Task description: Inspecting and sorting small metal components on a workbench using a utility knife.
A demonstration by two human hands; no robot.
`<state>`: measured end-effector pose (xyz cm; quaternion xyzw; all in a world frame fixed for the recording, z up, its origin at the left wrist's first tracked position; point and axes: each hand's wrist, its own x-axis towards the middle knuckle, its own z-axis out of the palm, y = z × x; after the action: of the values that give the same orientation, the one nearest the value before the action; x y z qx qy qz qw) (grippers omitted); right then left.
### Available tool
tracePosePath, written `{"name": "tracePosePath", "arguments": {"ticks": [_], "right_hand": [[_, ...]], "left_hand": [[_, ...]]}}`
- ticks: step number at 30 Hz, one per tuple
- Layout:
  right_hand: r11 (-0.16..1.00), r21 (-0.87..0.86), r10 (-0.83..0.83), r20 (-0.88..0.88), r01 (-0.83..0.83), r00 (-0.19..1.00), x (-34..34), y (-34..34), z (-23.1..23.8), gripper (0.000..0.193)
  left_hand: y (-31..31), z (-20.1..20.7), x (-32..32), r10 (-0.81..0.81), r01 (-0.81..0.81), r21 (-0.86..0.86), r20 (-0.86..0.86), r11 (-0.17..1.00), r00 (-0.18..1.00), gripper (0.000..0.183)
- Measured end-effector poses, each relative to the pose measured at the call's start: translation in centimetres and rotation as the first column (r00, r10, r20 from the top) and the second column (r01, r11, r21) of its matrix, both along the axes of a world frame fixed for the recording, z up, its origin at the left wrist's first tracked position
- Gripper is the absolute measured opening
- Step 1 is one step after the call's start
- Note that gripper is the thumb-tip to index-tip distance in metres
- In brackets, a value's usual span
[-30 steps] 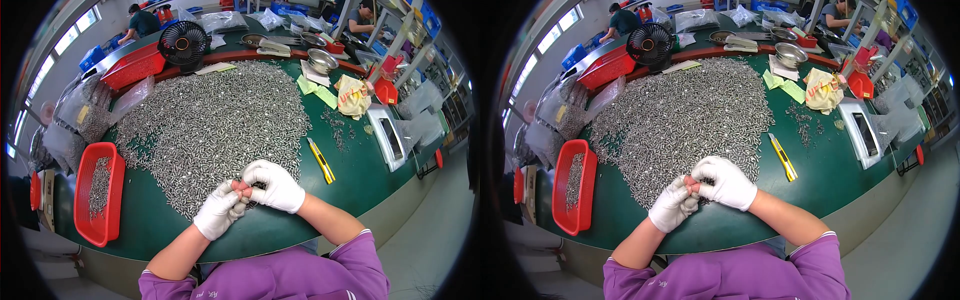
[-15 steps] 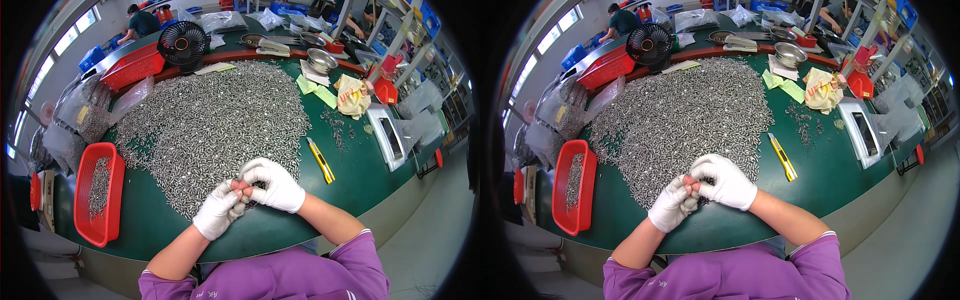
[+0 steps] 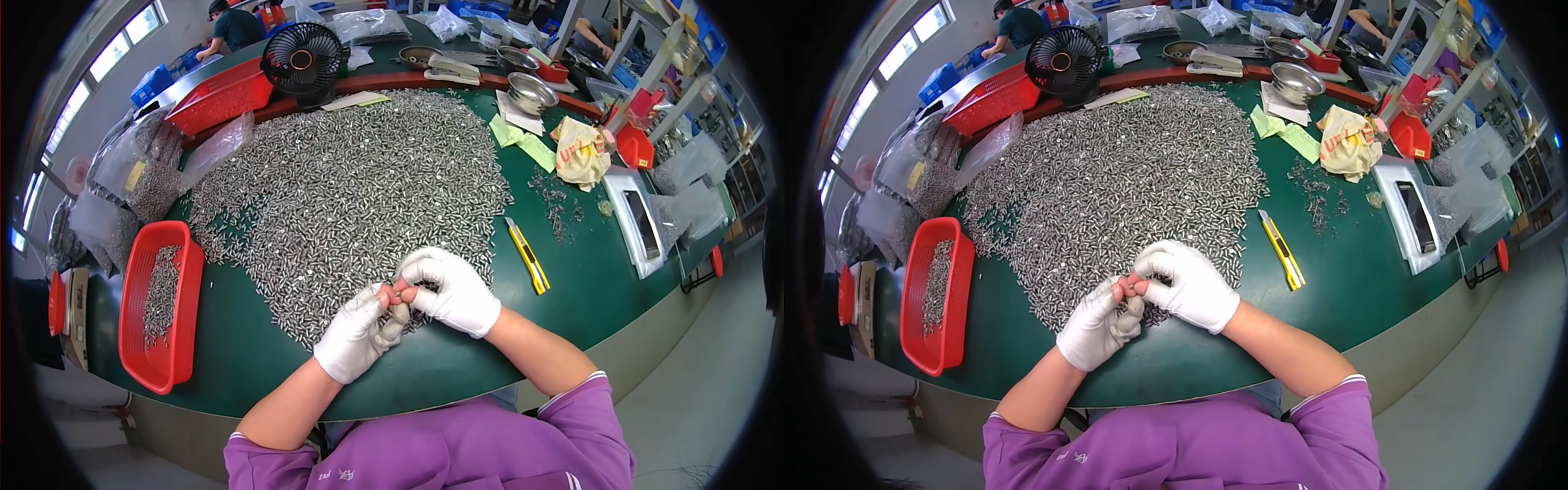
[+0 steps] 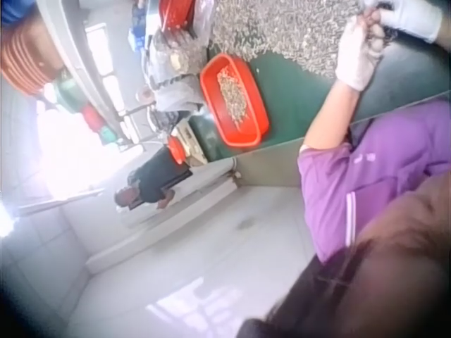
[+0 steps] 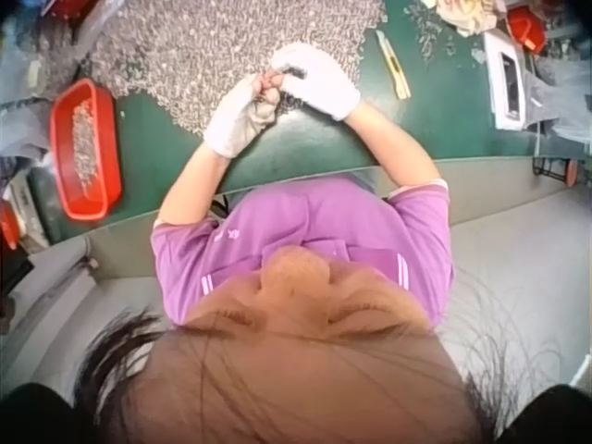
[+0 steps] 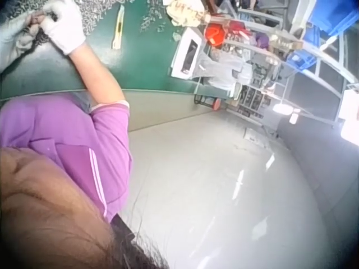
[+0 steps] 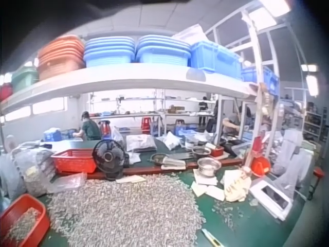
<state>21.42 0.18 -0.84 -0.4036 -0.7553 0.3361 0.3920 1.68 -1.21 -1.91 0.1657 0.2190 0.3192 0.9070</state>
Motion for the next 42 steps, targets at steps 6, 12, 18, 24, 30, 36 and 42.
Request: {"name": "tracePosePath", "arguments": {"ticks": [6, 12, 18, 24, 30, 36, 42], "right_hand": [[0.980, 0.200, 0.001, 0.064, -0.014, 0.998, -0.3, -0.1, 0.4, 0.009], [0.936, 0.293, -0.242, 0.136, 0.195, 0.961, 0.8, 0.8, 0.5, 0.010], [0.791, 0.538, -0.499, 0.291, 0.292, 0.817, 2.6, 1.9, 1.3, 0.012], [0.810, 0.441, -0.568, 0.426, 0.387, 0.704, 3.4, 1.7, 1.4, 0.003], [0.923, 0.250, -0.386, 0.602, 0.294, 0.699, 2.9, 1.1, 1.1, 0.010], [0.918, 0.267, -0.398, 0.596, 0.295, 0.698, 2.4, 1.5, 0.1, 0.010], [0.928, 0.247, -0.365, 0.446, 0.280, 0.817, 2.2, 1.3, 0.4, 0.008]], "left_hand": [[0.0, -0.6, 0.1, -0.013, 0.017, 0.099, -0.043, 0.995, 0.999, 0.013], [0.1, -0.7, -0.1, -0.028, 0.029, 0.103, -0.013, 0.994, 1.000, 0.014], [-0.1, -0.3, 0.1, 0.003, 0.002, 0.063, -0.083, 0.998, 0.997, 0.014], [-0.1, -0.4, 0.0, 0.010, -0.006, 0.035, -0.105, 0.999, 0.994, 0.014], [-0.1, -0.3, 0.4, 0.048, -0.043, 0.065, -0.076, 0.997, 0.996, 0.019], [0.0, -0.6, 0.4, 0.048, -0.044, 0.067, -0.057, 0.997, 0.997, 0.022], [0.1, -0.8, 0.2, 0.043, -0.041, 0.047, -0.029, 0.998, 0.999, 0.021]]}}
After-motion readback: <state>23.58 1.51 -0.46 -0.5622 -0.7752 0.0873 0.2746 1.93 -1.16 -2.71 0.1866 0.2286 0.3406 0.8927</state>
